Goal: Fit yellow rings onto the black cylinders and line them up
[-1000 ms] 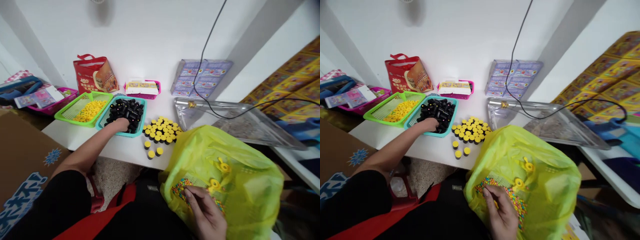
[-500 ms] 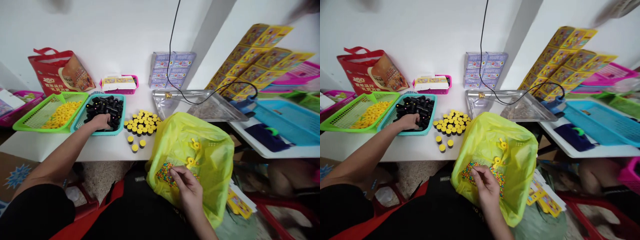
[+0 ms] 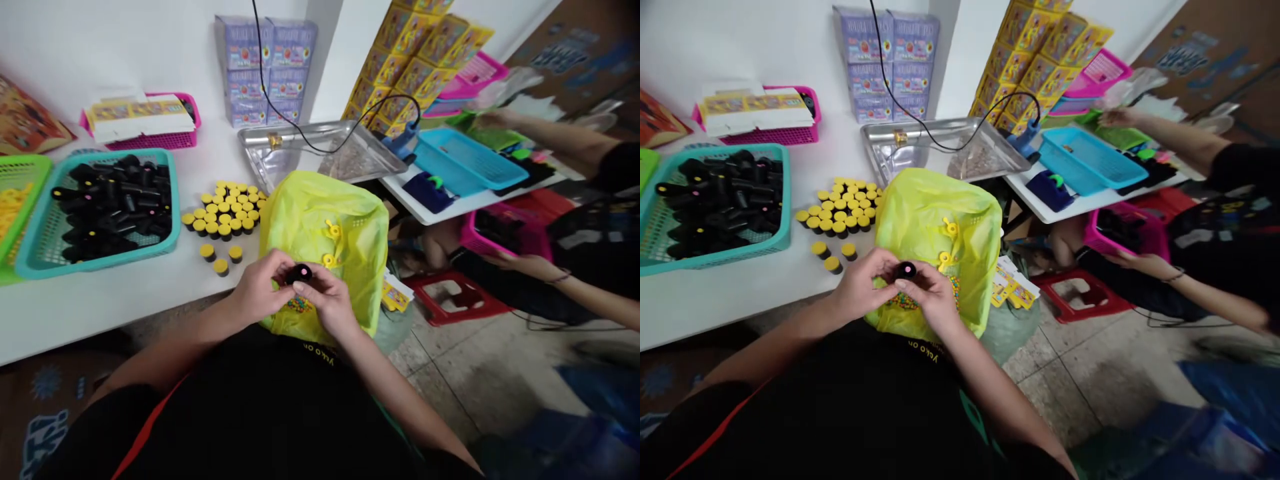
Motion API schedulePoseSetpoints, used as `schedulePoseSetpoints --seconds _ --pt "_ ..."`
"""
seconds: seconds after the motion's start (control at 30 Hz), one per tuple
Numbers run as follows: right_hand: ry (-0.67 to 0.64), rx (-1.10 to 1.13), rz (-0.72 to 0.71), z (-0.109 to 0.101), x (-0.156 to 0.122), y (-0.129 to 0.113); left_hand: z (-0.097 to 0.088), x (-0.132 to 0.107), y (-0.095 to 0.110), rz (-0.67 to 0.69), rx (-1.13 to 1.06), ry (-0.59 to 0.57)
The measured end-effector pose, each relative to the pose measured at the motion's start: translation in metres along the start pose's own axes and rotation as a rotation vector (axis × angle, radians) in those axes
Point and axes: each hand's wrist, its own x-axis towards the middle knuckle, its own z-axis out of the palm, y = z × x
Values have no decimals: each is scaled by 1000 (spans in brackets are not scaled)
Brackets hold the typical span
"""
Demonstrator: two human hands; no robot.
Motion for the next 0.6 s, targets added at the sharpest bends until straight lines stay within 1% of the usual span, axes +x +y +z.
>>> schedulePoseSetpoints --seconds 0.07,0.1,0.13,0.17,0.2,0.27,0.3,0.33,0.37,0.43,0.53,0.6 --pt "39 -86 3 -18 -1 3 5 3 -6 1 -5 -34" --pt "42 -187 -10 -28 -1 4 5 3 -8 2 1 -37" --pt "38 -339 -34 -39 0 5 4 4 -10 1 6 -22" --pt "22 -540 -60 -50 1 4 2 3 -12 -5 3 5" --pt "-16 -777 -77 -60 3 3 0 3 -13 -20 -14 35" --pt "-154 -1255 -55 -72 6 0 -2 1 -16 -65 -76 83" --pt "-245 -1443 -18 -74 7 -1 -2 1 -17 -87 -105 96" --pt "-330 -1572 21 -73 8 -2 -2 0 -17 -103 -121 101" --pt "-401 -1646 47 -69 9 -3 -1 0 -18 -114 -125 106" --pt "-492 -1679 57 -57 11 -2 1 -1 -18 -119 -106 107" --pt "-565 -1625 25 -37 13 5 2 -1 -16 -107 -80 98" --pt "-570 -1513 -22 -31 13 12 1 0 -16 -100 -78 88"
